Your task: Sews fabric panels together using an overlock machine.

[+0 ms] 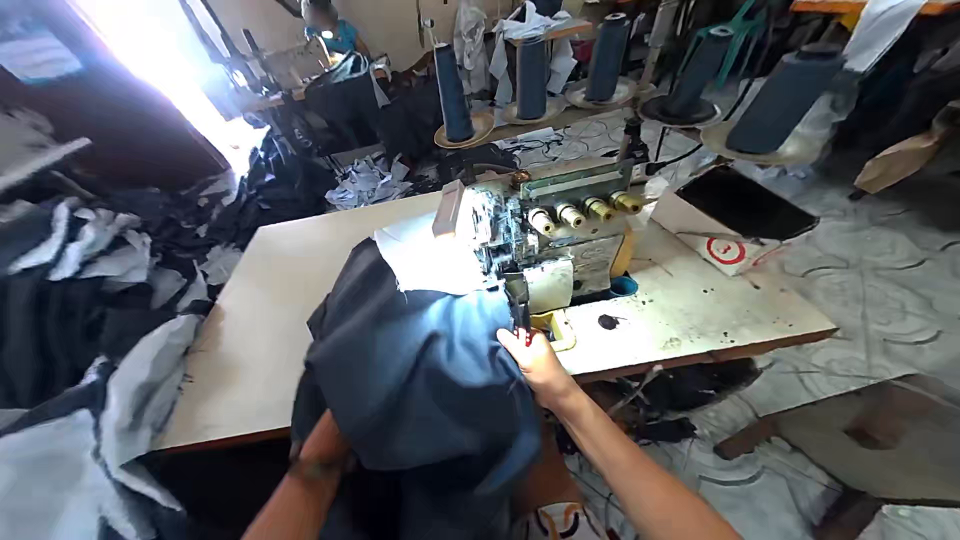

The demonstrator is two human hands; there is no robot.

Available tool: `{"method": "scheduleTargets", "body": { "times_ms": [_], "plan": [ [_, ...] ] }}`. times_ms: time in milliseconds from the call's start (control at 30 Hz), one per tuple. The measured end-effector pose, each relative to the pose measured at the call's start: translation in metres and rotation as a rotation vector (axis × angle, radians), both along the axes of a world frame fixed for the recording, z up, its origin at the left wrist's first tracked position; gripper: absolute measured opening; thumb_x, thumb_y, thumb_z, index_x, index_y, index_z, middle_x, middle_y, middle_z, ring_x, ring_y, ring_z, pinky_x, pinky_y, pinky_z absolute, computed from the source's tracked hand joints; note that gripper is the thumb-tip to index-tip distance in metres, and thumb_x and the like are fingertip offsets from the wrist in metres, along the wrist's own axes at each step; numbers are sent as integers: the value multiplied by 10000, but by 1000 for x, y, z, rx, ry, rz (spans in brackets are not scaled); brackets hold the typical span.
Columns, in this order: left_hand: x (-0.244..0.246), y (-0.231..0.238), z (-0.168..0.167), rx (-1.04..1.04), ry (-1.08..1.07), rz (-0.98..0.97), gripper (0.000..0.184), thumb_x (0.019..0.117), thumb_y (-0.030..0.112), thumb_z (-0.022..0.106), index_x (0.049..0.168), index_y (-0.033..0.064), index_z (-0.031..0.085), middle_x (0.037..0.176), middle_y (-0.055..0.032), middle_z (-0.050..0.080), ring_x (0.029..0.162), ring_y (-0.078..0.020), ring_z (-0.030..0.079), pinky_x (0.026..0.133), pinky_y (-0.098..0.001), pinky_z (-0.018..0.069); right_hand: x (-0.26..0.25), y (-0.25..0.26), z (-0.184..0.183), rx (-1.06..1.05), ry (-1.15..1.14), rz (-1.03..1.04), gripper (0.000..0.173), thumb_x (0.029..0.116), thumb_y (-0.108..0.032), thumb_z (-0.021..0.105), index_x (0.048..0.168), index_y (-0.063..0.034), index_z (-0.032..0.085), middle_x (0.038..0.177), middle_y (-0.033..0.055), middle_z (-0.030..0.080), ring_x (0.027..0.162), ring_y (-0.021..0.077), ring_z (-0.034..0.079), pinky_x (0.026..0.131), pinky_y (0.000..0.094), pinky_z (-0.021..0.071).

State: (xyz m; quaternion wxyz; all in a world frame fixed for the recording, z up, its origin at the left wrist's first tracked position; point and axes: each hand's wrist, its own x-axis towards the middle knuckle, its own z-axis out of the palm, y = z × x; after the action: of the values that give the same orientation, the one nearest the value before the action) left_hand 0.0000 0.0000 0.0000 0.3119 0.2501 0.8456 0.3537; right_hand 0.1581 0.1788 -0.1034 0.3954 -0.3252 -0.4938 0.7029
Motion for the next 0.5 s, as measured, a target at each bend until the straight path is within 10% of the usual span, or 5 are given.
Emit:
{"method": "scheduleTargets", "body": {
  "times_ms": [100,233,300,400,500],
  "plan": [
    [-78,-29,-55,-52,23,-434,284,972,32,558,1229,-79,607,1085,-103,687,984,-97,649,916,-348,545,12,-25,-9,-152,55,96,68,1052,-97,524,1040,-46,567,827,1,664,763,61,675,737,254,590],
    [-132,-24,-5,-301,-8,-579,248,1023,82,524,1234,-22,604,1019,-89,714,880,-154,707,800,-361,608,16,-46,-1,-301,210,139,134,1085,-122,450,1085,-41,557,874,49,699,801,118,707,747,304,610],
    [-161,1,40,-394,341,-571,227,980,-9,588,1194,-83,609,1041,-187,655,929,-250,634,841,-457,541,19,-49,21,-335,326,137,179,1099,-116,392,1066,-59,558,870,44,708,803,114,714,743,293,614],
    [-199,46,75,-255,1000,-309,387,1014,161,609,1082,-219,593,1121,-489,551,1098,-670,535,903,-813,390,28,-52,39,-438,437,117,219,1115,-163,360,1084,-73,558,867,56,703,780,117,709,706,283,606],
    [-198,52,81,267,1326,-154,644,971,212,615,1399,-211,386,1475,-521,261,1394,-711,217,1108,-819,180,38,-74,28,-420,350,201,220,1108,-204,381,1034,-122,571,741,-14,663,556,17,585,502,180,502]
  ]
}}
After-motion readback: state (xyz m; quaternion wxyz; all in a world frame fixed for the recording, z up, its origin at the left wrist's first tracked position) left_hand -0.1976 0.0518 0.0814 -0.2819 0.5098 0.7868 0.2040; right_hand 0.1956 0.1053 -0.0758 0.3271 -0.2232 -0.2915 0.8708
